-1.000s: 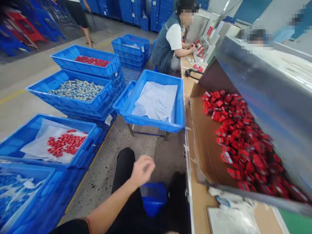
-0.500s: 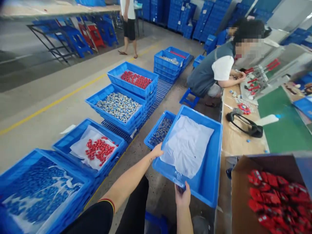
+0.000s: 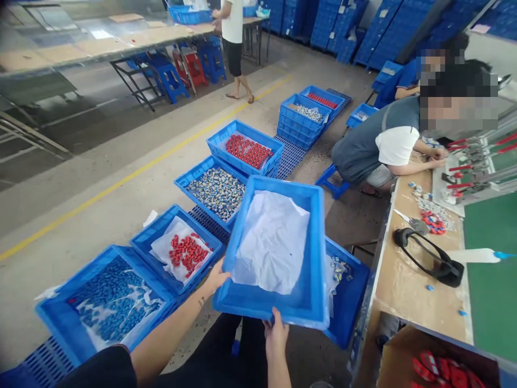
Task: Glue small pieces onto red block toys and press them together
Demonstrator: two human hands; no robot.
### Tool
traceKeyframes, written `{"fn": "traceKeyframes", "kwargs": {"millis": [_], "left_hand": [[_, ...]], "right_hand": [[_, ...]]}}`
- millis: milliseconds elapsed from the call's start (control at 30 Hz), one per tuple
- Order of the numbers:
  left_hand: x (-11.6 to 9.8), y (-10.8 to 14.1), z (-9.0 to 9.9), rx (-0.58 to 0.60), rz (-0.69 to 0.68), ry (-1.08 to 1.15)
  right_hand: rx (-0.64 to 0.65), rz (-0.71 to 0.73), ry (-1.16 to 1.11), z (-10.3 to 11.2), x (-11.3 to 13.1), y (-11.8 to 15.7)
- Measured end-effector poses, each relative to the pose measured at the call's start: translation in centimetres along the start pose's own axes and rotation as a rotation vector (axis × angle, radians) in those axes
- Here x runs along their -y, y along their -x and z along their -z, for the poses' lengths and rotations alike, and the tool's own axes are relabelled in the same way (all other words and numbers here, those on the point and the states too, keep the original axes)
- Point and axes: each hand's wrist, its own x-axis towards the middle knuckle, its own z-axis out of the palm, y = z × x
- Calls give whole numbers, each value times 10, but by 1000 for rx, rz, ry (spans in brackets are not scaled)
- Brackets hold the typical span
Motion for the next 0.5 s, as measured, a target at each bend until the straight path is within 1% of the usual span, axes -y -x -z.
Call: {"fn": "traceKeyframes", "kwargs": {"millis": [67, 133, 200, 233, 300, 367, 433, 500], "left_hand": [[-1, 5, 28, -125, 101, 54], [-1, 4, 57, -254, 186, 93], [-4, -6, 83, -384, 249, 122], [-6, -14, 94, -448, 272, 135], [-11, -36, 111, -563, 311, 159], [-14, -65, 123, -652, 344, 181], [-14, -96, 132, -711, 377, 198], [-13, -129, 139, -750, 415, 208]], "right_hand": [[112, -33, 30, -23, 10, -9], [221, -66, 57, -41, 20, -23], [281, -93, 79, -50, 31, -40], [286, -104, 90, -50, 37, -48], [251, -125, 118, -42, 49, -63], [187, -155, 156, -26, 58, -74], [119, -197, 200, -7, 61, -82], [35, -233, 245, 10, 58, -88]]}}
